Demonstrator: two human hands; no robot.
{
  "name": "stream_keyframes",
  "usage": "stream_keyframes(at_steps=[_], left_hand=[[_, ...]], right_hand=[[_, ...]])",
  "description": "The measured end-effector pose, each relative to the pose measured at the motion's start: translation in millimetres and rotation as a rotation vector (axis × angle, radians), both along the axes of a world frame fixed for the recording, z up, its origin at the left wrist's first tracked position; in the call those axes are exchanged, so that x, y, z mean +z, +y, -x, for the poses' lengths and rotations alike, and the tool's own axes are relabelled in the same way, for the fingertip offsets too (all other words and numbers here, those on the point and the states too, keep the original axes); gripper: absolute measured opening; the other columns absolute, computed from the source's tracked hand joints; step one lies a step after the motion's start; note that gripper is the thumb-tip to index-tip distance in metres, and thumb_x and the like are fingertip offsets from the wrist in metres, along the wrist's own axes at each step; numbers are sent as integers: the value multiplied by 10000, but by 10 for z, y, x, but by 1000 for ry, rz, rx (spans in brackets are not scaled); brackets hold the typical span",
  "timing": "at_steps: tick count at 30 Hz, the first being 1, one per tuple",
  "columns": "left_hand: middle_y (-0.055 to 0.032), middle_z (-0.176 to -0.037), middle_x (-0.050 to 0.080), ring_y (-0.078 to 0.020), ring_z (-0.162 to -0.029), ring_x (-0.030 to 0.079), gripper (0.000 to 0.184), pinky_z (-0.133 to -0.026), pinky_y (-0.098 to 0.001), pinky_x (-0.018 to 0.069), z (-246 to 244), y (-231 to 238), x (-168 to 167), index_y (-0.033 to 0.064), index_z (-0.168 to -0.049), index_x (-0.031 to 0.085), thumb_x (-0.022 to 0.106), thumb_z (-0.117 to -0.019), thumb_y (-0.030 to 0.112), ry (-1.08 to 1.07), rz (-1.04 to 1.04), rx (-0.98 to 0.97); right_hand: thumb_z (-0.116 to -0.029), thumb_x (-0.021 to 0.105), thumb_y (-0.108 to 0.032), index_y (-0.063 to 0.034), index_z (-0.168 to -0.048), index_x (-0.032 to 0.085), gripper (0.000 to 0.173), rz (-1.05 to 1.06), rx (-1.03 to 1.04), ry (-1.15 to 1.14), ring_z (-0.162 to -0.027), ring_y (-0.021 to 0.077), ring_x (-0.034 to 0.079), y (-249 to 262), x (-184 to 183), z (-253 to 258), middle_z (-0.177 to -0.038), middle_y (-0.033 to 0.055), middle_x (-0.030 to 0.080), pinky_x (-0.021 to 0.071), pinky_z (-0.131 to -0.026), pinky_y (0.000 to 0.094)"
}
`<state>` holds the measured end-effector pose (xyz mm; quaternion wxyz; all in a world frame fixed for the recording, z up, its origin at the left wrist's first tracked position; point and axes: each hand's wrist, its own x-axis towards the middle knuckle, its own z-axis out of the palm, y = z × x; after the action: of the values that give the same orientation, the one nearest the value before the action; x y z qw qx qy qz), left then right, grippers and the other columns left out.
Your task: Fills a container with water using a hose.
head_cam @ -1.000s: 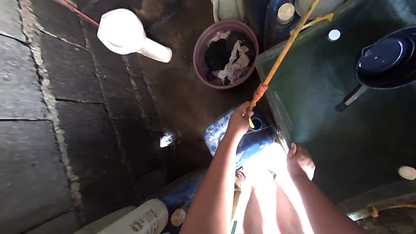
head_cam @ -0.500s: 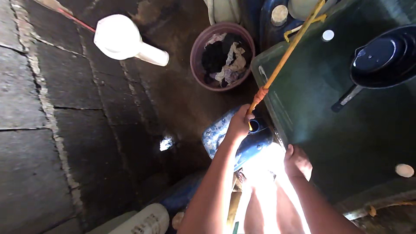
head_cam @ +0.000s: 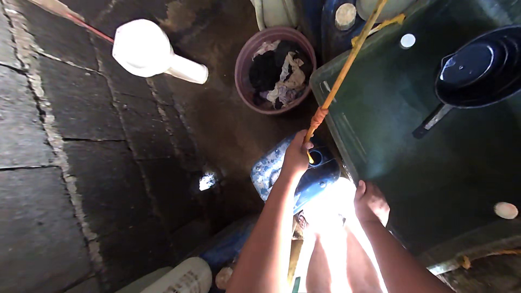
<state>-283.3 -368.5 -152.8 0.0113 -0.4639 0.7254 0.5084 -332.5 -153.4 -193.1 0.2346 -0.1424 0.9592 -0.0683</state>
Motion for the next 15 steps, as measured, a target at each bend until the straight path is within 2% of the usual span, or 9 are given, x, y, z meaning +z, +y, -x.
stream_keyframes(at_steps=[9,12,15], left_hand=[[-134,-1130,687,-202,-1017,654,361,-912,-393,523,34,2,4,60,-1435,526,453,-1082,49,5,-18,8],[-136,-1150,699,-214,-1036,663,351,-922,-412,525,-15,28,-33,56,-1431,534,462,-1087,70,-14,-31,-21],[-157,-1242,688,-254,-1129,662,350,-997,-457,511,-64,43,1,53,-1433,540,474,-1092,92,-34,-69,-1]], right_hand=[[-1114,363,-344,-16,-1223,707,488,-21,-11,-45,-1146,408,685,-17,43,15,-1220,216,712,542,-892,595],[-1111,372,-343,-35,-1302,675,472,2,-24,-56,-1196,414,661,-5,40,24,-1275,221,691,533,-930,594],[-1108,390,-336,-45,-1386,628,467,53,-22,-20,-1281,427,604,17,11,30,-1360,229,644,504,-994,597]])
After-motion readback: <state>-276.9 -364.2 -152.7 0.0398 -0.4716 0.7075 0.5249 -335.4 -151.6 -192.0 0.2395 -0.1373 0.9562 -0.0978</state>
